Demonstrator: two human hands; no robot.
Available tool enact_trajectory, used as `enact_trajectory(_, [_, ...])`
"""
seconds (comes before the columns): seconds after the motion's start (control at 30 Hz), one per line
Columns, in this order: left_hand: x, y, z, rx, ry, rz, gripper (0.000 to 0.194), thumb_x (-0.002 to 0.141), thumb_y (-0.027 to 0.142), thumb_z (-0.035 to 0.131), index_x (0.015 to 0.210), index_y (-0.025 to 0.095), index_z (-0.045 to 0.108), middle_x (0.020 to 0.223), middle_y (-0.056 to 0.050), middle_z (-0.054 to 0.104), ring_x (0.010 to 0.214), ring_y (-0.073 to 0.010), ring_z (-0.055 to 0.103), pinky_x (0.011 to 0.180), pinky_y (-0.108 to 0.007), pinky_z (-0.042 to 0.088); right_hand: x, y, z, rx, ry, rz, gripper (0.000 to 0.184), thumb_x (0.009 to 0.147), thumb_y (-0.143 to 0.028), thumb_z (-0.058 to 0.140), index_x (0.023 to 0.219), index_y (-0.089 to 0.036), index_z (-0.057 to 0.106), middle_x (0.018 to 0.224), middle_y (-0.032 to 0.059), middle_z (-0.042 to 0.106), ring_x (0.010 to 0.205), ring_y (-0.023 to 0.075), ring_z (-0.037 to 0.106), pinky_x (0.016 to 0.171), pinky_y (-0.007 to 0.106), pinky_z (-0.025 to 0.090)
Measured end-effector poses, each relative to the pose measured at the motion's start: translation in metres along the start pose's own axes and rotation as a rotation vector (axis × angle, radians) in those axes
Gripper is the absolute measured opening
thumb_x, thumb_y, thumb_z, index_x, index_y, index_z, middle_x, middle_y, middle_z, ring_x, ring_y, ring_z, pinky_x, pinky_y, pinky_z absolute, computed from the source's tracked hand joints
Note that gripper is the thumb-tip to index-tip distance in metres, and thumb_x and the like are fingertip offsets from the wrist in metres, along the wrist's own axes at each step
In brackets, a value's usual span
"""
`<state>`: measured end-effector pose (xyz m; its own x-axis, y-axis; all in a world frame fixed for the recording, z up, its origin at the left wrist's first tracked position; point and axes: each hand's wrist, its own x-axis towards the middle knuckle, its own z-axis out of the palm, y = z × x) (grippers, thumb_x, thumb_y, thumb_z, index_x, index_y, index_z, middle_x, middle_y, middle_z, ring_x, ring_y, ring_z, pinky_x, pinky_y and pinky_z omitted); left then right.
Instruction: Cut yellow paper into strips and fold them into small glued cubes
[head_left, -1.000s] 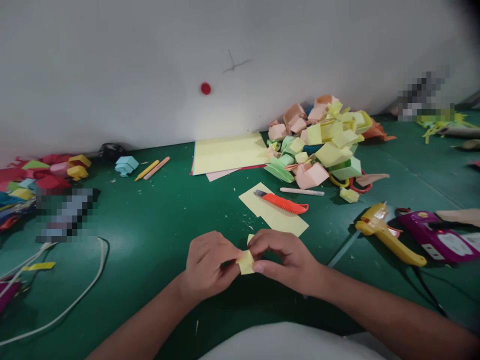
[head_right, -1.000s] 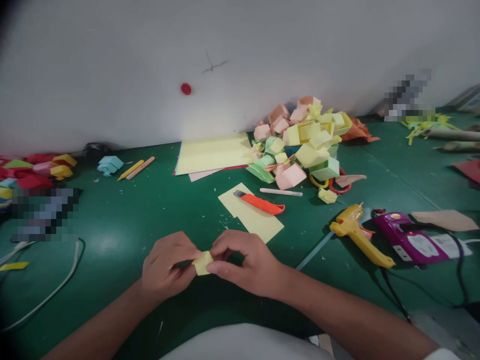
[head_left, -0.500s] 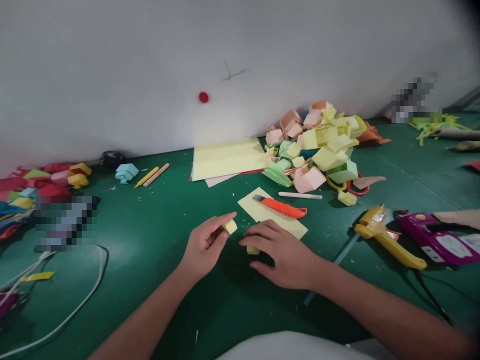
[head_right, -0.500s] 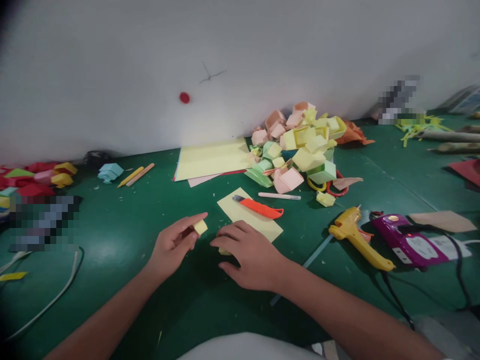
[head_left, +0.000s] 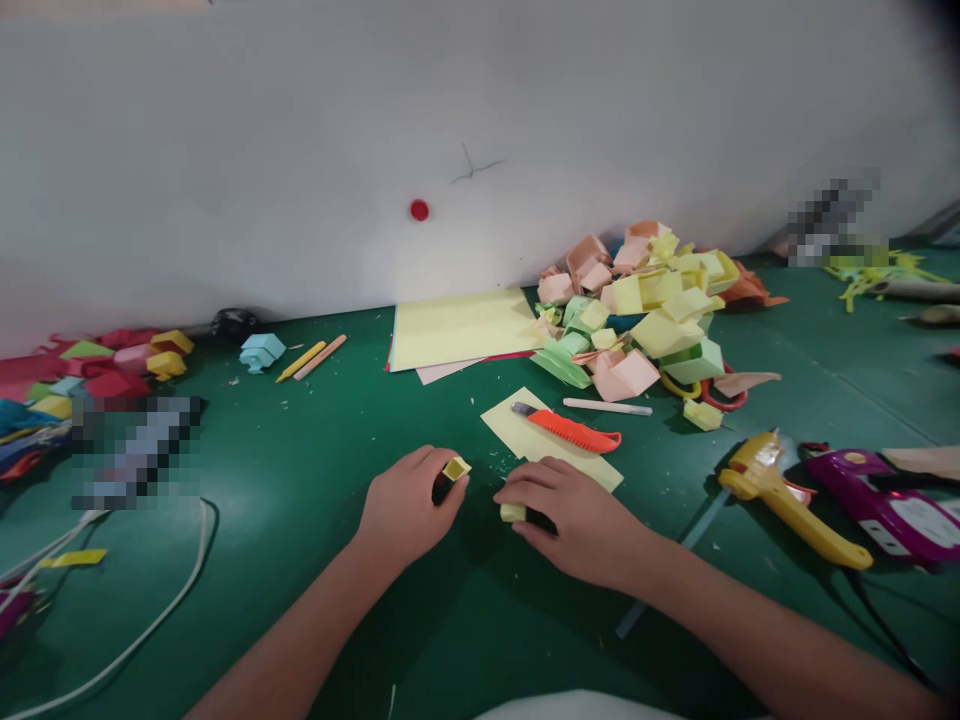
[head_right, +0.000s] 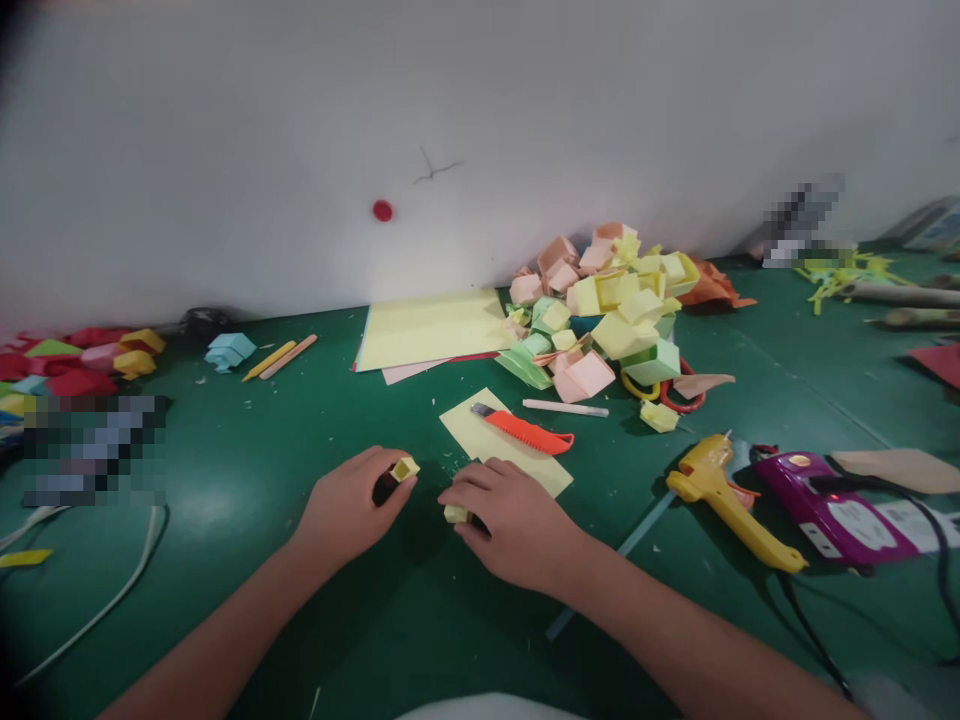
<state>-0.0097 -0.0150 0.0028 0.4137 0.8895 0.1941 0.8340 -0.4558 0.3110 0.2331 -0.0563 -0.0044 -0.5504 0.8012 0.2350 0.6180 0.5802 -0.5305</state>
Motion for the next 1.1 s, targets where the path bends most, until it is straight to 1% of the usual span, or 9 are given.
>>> enact_trajectory(0.2, [0.002,-0.005,0.002,0.030,0.020,-0.055,0.025,0.090,0.021,0.058,0.114,0.024,0.065,0.092,-0.003,0.070,0.073,-0.0180,0.067,0.057,-0.025,0.044,0.001,-0.002,-0.001,-0.011,-0.009,-0.007,0.034,0.087,-0.013,0.068,0.119,-0.024,0.066,0.116,0.0087,0.069,0.107,0.0269,0.063,0.092,0.047,0.053])
enact_trajectory(0.33, [0.004,-0.011,-0.001,0.069,0.083,-0.108,0.026,0.089,0.022,0.058,0.114,0.022,0.065,0.086,-0.004,0.070,0.071,-0.0193,0.066,0.053,-0.025,0.042,0.002,0.001,-0.011,-0.039,0.024,-0.005,0.036,0.087,-0.022,0.070,0.122,-0.026,0.066,0.120,0.0093,0.068,0.111,0.0287,0.062,0.095,0.049,0.052])
enact_trajectory(0.47, [0.009,-0.023,-0.008,0.185,0.090,-0.221,0.020,0.092,0.031,0.056,0.106,0.022,0.067,0.081,-0.005,0.067,0.069,-0.0218,0.064,0.046,-0.025,0.034,0.003,0.021,-0.023,-0.166,0.147,0.105,0.036,0.091,-0.025,0.063,0.127,-0.027,0.062,0.129,0.0097,0.066,0.123,0.0327,0.056,0.099,0.054,0.049])
enact_trajectory(0.57, [0.012,-0.035,-0.009,0.188,0.115,-0.249,0.018,0.091,0.033,0.056,0.101,0.023,0.067,0.078,-0.004,0.065,0.065,-0.0206,0.062,0.044,-0.024,0.031,0.002,0.043,-0.025,-0.320,0.233,0.194,0.041,0.091,-0.024,0.061,0.131,-0.026,0.059,0.130,0.0108,0.065,0.125,0.0358,0.054,0.102,0.058,0.046])
enact_trajectory(0.67, [0.014,-0.041,-0.005,0.165,0.146,-0.249,0.018,0.090,0.034,0.057,0.102,0.024,0.066,0.078,-0.003,0.064,0.064,-0.0204,0.062,0.043,-0.024,0.032,0.001,0.058,-0.022,-0.391,0.221,0.291,0.042,0.091,-0.024,0.059,0.132,-0.025,0.058,0.132,0.0120,0.065,0.126,0.0382,0.055,0.101,0.059,0.047])
enact_trajectory(0.77, [0.015,-0.041,-0.002,0.206,0.192,-0.238,0.032,0.089,0.037,0.059,0.117,0.022,0.062,0.092,-0.007,0.066,0.073,-0.0235,0.065,0.046,-0.025,0.038,0.001,0.064,-0.021,-0.373,0.166,0.376,0.041,0.094,-0.023,0.052,0.134,-0.025,0.057,0.137,0.0105,0.063,0.126,0.0378,0.057,0.098,0.058,0.050])
enact_trajectory(0.87, [0.014,-0.036,-0.002,0.243,0.343,-0.138,0.039,0.091,0.038,0.060,0.125,0.018,0.058,0.104,-0.012,0.064,0.091,-0.0287,0.065,0.058,-0.031,0.048,0.003,0.065,-0.022,-0.336,0.161,0.400,0.043,0.094,-0.020,0.050,0.135,-0.026,0.056,0.138,0.0094,0.063,0.127,0.0363,0.057,0.098,0.057,0.051])
enact_trajectory(0.97, [0.011,-0.027,0.001,0.202,0.458,0.097,0.031,0.091,0.031,0.062,0.120,0.019,0.061,0.105,-0.012,0.064,0.096,-0.0285,0.063,0.075,-0.037,0.052,0.004,0.064,-0.023,-0.298,0.183,0.392,0.046,0.090,-0.017,0.053,0.136,-0.026,0.055,0.135,0.0100,0.064,0.127,0.0363,0.057,0.100,0.057,0.051])
enact_trajectory(1.1, [0.011,-0.008,0.012,0.122,0.346,0.309,0.022,0.094,0.025,0.063,0.115,0.021,0.066,0.103,-0.008,0.067,0.093,-0.0239,0.063,0.081,-0.038,0.050,0.005,0.063,-0.019,-0.234,0.203,0.393,0.048,0.086,-0.015,0.056,0.132,-0.028,0.057,0.132,0.0093,0.065,0.124,0.0358,0.059,0.095,0.054,0.054])
